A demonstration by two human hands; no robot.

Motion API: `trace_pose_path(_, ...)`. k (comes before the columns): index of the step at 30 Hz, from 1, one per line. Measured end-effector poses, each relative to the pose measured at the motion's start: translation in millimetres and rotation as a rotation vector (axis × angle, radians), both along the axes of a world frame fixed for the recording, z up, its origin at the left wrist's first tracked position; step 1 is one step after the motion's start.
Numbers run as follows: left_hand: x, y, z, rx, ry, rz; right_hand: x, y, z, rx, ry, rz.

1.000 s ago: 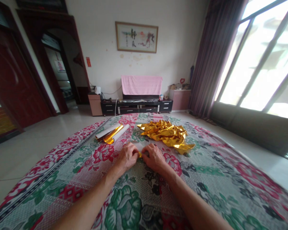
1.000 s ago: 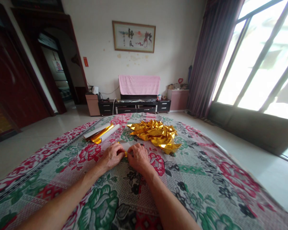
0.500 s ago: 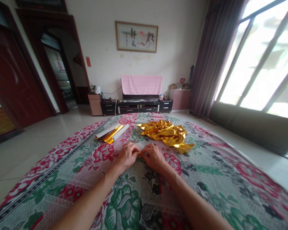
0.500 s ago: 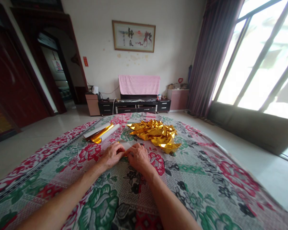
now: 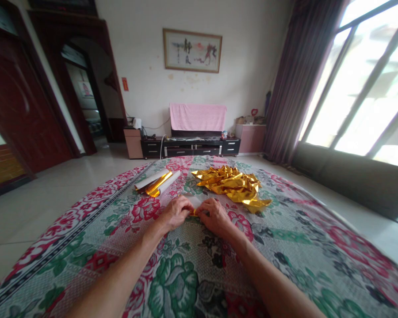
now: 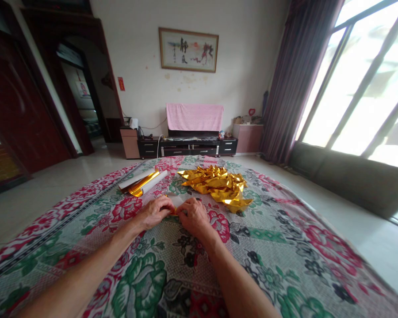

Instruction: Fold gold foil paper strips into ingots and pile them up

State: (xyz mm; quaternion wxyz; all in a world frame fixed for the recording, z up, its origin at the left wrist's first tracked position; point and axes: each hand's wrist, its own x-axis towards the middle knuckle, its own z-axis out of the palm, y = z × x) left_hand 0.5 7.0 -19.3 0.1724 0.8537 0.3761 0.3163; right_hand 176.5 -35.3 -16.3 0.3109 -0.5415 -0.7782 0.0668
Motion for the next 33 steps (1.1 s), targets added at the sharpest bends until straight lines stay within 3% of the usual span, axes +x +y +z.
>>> trace_pose_path(11,-9,2,0.9,-0.058,-0.041,-0.072,0,1,-0.3,0.007,0.003,0.0)
trace_pose_path(15,-9,-1,5.2,-0.1,-0.028,-0.043,0,0,-0.6,0.019,0.005,0.008)
trace_pose_path(22,8,-6,-0.3,0.05,0.01,0.125,-1,-1,0.4,-0.007,-0.002,0.0)
trace_pose_path(25,11,-6,-4.0,0.076,0.041,0.126,-2,-2,-1.4,0.02,0.009,-0.08)
trace_pose_path(29,10,-5,-5.4,0.097,0.04,0.108,-4,-5,-4.5,0.092,0.009,-0.311)
trace_pose_path(33,10,-6,-5.0,0.106,0.033,0.119,-6,-8,-4.5,0.079,-0.014,-0.368)
